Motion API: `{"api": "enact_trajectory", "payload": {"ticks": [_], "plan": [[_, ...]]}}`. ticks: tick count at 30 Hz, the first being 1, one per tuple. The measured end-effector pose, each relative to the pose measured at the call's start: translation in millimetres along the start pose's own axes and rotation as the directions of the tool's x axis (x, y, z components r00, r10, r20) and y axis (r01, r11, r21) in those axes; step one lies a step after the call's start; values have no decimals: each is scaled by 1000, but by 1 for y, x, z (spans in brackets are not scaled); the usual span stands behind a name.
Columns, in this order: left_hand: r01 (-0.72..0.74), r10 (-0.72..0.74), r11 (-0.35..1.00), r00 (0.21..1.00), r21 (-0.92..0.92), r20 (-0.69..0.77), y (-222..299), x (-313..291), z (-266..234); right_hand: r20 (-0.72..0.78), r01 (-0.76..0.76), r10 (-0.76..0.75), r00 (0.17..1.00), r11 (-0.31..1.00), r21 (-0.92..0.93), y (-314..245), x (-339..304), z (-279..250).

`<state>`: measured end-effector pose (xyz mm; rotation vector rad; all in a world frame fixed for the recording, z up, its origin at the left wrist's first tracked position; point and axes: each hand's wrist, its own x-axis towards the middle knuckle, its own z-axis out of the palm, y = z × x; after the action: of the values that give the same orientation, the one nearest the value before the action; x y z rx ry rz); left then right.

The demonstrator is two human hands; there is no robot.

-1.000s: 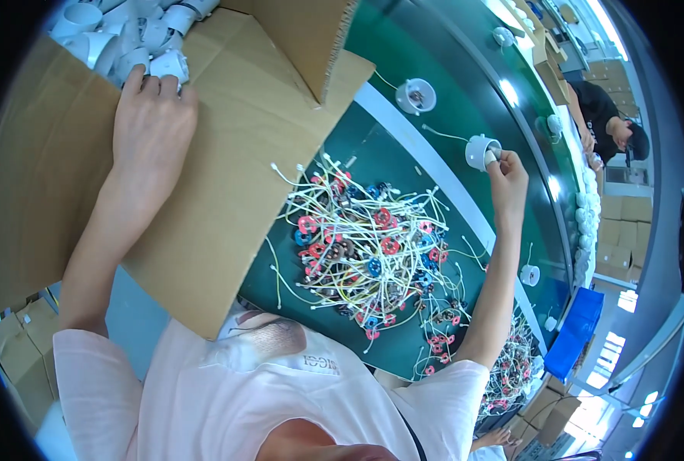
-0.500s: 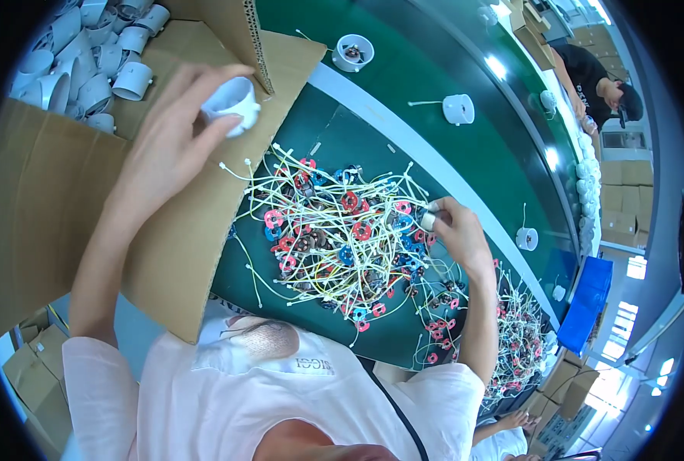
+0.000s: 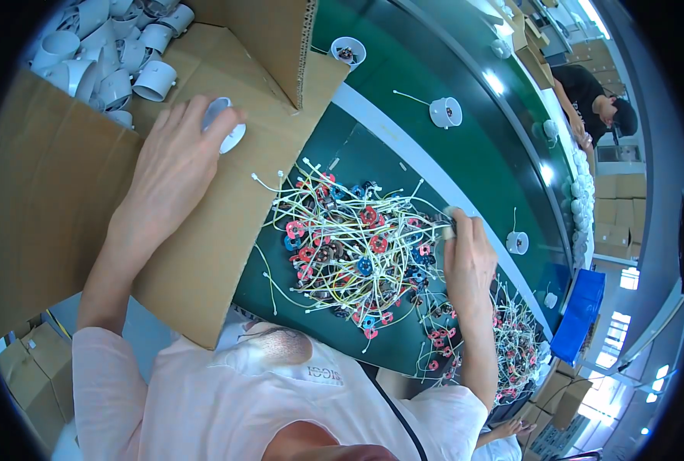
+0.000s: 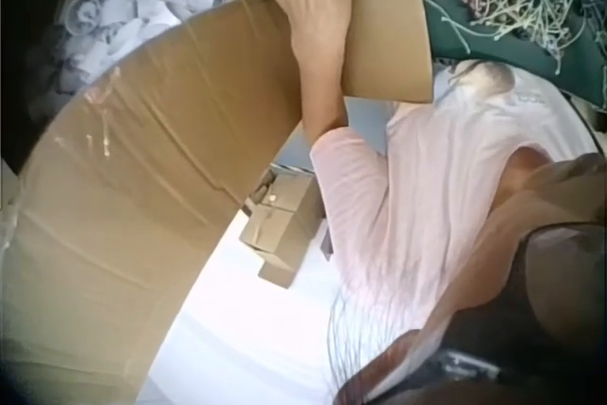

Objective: Assembling electronic components into plastic bulb housings at a factory workstation.

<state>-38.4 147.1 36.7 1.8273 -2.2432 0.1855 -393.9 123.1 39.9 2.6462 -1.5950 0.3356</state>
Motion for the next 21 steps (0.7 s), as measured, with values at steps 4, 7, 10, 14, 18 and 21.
{"api": "enact_trajectory", "payload": {"ticks": [4, 7, 10, 14, 18, 21], "plan": [[182, -186, 879, 982, -440, 35, -2, -3, 1, 178, -312, 270, 946, 905, 288, -9, 7, -24], [130, -125, 730, 991, -671, 57, 0, 2, 3, 312, -419, 296, 903, 767, 487, 0, 7, -29], [106, -80, 754, 994, -648, 70, 1, 6, 1, 336, -344, 152, 929, 685, 642, 10, 4, -32], [105, -69, 772, 994, -626, 82, 1, 8, 2, 175, -341, 293, 940, 794, 504, -7, 2, -42], [116, -111, 747, 993, -654, 50, -2, 9, 2, 119, -292, 268, 956, 908, 301, -29, 1, -56], [111, -138, 704, 990, -701, 19, -4, 7, 7, 100, -241, 219, 971, 887, 394, -28, -2, -66]]}}
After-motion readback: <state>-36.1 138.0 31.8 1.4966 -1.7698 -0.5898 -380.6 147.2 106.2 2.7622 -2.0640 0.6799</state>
